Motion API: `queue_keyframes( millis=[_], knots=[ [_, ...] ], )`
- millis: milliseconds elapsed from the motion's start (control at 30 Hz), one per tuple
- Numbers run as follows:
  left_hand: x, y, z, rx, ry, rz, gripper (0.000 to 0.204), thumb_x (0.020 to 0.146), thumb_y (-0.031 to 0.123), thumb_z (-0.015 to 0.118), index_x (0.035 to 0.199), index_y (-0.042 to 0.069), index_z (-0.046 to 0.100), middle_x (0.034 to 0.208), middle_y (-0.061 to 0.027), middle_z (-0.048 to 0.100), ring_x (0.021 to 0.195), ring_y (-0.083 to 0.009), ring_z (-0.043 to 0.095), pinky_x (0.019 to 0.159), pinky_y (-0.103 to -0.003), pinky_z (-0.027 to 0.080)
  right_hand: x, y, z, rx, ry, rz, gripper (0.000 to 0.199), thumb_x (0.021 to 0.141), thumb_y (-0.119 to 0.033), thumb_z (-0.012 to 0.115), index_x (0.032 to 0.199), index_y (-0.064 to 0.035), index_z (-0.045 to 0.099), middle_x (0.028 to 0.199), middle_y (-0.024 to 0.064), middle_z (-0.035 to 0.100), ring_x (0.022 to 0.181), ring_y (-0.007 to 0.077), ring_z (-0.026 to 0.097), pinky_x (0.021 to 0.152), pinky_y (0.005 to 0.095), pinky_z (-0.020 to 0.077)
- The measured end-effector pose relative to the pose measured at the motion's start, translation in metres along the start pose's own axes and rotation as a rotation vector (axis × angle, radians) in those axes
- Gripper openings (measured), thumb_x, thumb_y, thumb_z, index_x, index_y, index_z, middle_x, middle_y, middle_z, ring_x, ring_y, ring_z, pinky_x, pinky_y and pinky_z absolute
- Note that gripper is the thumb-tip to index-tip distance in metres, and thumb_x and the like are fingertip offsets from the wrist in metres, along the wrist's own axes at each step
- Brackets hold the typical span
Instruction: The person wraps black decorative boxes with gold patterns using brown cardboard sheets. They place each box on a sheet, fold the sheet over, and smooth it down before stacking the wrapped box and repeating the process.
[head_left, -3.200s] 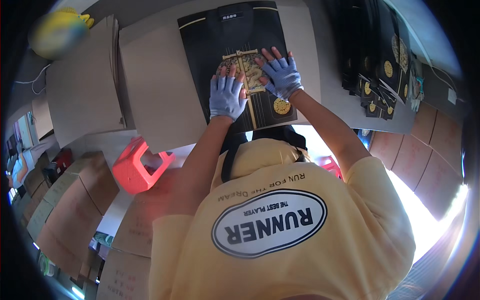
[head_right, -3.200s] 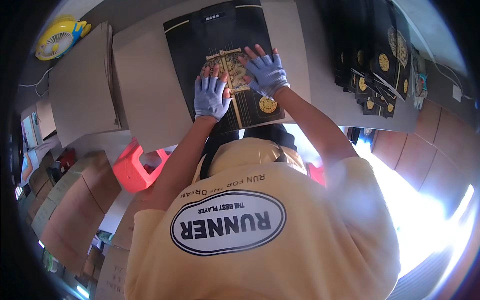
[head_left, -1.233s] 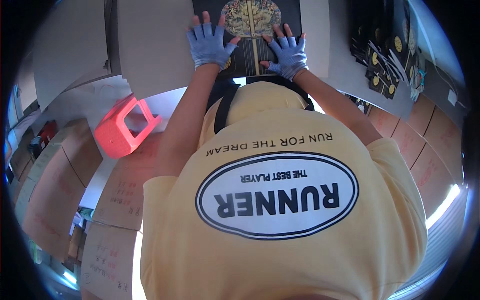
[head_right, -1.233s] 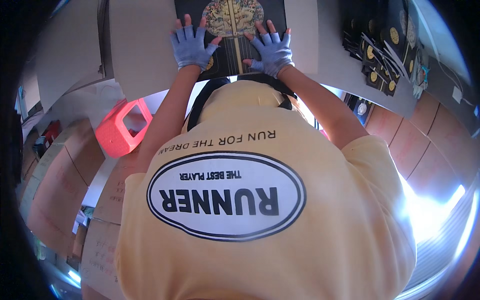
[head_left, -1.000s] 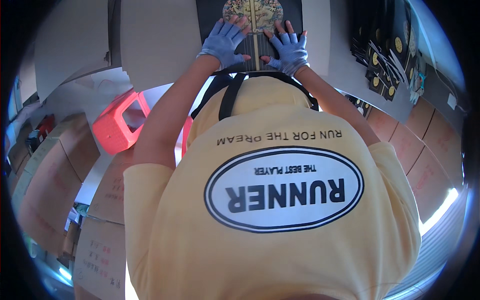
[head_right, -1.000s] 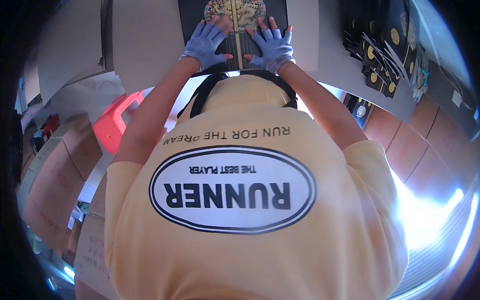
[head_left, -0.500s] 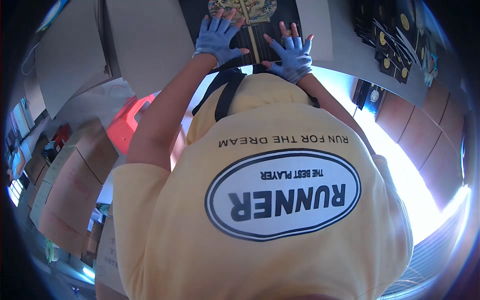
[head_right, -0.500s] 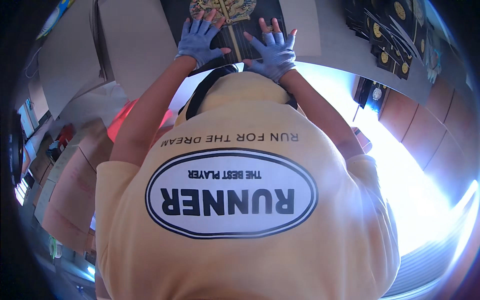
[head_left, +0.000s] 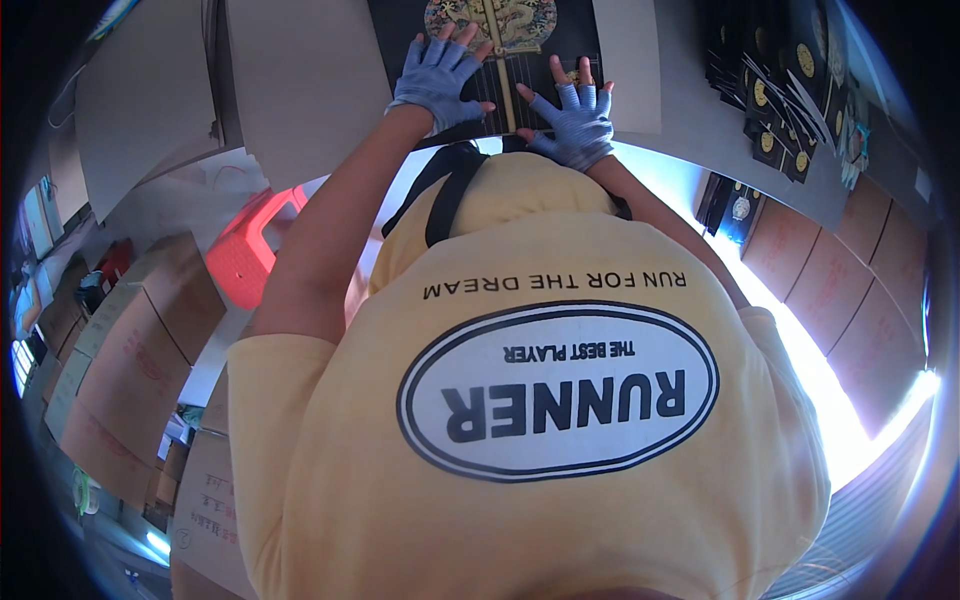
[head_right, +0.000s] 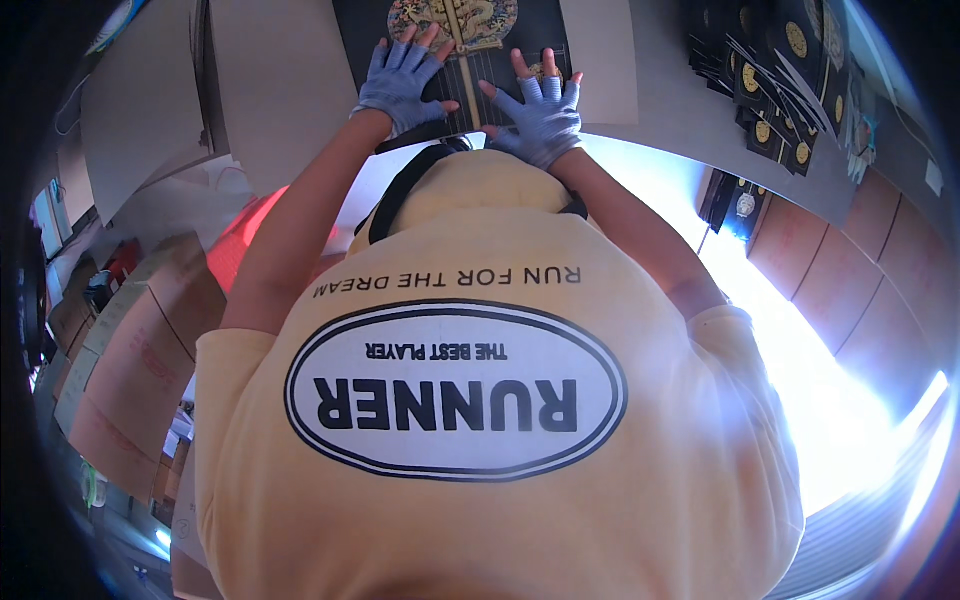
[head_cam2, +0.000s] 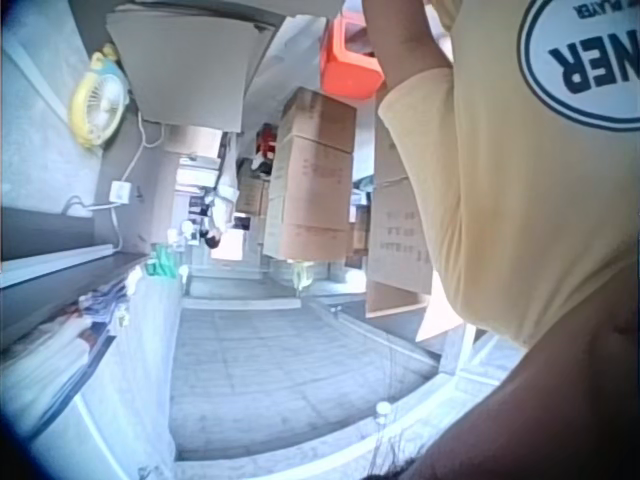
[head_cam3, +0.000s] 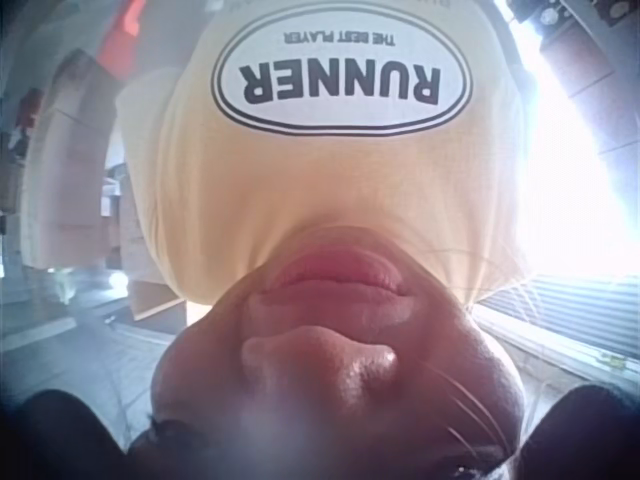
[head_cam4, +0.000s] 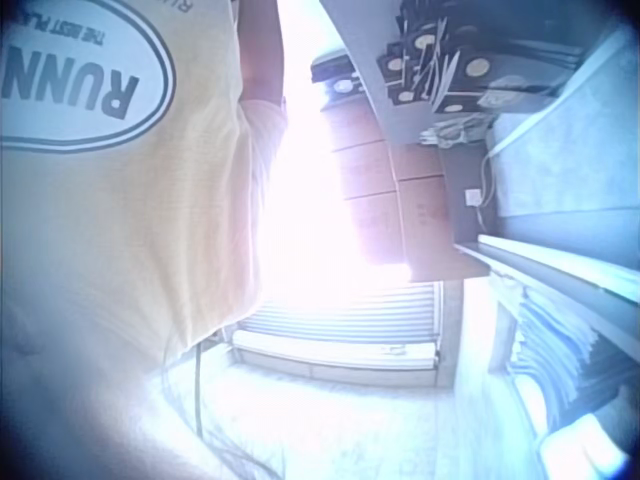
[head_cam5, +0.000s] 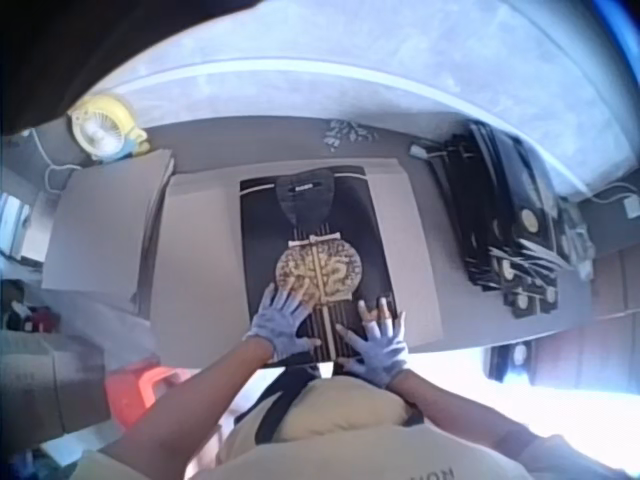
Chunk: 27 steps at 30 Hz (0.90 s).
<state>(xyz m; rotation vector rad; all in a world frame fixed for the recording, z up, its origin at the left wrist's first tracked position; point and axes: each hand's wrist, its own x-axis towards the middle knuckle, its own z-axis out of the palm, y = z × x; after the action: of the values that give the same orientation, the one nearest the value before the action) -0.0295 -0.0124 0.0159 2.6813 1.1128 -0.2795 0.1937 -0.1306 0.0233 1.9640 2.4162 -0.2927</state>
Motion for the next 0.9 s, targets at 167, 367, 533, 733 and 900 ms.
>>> queue_keyframes(
  millis=[167, 367, 533, 733, 900],
  knots=[
    [0.0010, -0.0008, 0.0036, -0.008, 0.012, 0.007, 0.098, 0.076, 0.075, 0.054, 0.153, 0.028, 0.018, 0.162, -0.0013, 0.007, 0.149, -0.0254, 0.004, 0.118, -0.055, 0.008, 0.0009, -0.0018, -0.0001, -0.023, -0.020, 0.016, 0.067, 0.081, -0.070, 0.052, 0.142, -0.0476, 0.038, 0.162, 0.0066, 0.003, 0.146, 0.0440, -0.005, 0.102, 0.0773, 0.0101],
    [0.0023, -0.0001, -0.0054, -0.006, -0.036, 0.020, 0.104, 0.072, 0.077, 0.057, 0.154, 0.025, 0.018, 0.161, -0.0030, 0.007, 0.149, -0.0261, 0.005, 0.117, -0.056, 0.008, 0.0011, -0.0001, 0.0020, -0.020, -0.006, 0.017, 0.067, 0.080, -0.070, 0.053, 0.141, -0.0475, 0.039, 0.162, 0.0053, 0.005, 0.146, 0.0434, -0.005, 0.103, 0.0772, 0.0100],
    [0.0005, -0.0019, -0.0004, -0.042, 0.009, 0.027, 0.106, 0.070, 0.078, 0.058, 0.153, 0.025, 0.019, 0.161, -0.0032, 0.008, 0.148, -0.0265, 0.004, 0.117, -0.056, 0.008, 0.0007, -0.0007, 0.0001, -0.029, 0.029, -0.004, 0.067, 0.076, -0.069, 0.059, 0.138, -0.0477, 0.044, 0.160, 0.0055, 0.012, 0.145, 0.0441, 0.001, 0.102, 0.0780, 0.0141],
    [-0.0010, 0.0002, -0.0045, -0.021, -0.007, 0.022, 0.105, 0.070, 0.078, 0.057, 0.153, 0.026, 0.020, 0.161, -0.0021, 0.008, 0.149, -0.0262, 0.004, 0.117, -0.056, 0.010, -0.0004, 0.0009, 0.0002, -0.007, 0.011, -0.027, 0.066, 0.079, -0.068, 0.056, 0.140, -0.0467, 0.042, 0.160, 0.0038, 0.012, 0.147, 0.0401, -0.001, 0.103, 0.0773, 0.0098],
    [-0.0008, 0.0003, 0.0024, -0.037, 0.071, 0.013, 0.102, 0.070, 0.078, 0.057, 0.152, 0.028, 0.022, 0.160, -0.0025, 0.012, 0.148, -0.0265, 0.008, 0.117, -0.055, 0.011, 0.0042, -0.0023, -0.0008, -0.055, -0.030, -0.089, 0.068, 0.081, -0.066, 0.055, 0.142, -0.0431, 0.039, 0.159, -0.0007, 0.016, 0.147, 0.0335, 0.007, 0.104, 0.0764, 0.0090]
  ],
)
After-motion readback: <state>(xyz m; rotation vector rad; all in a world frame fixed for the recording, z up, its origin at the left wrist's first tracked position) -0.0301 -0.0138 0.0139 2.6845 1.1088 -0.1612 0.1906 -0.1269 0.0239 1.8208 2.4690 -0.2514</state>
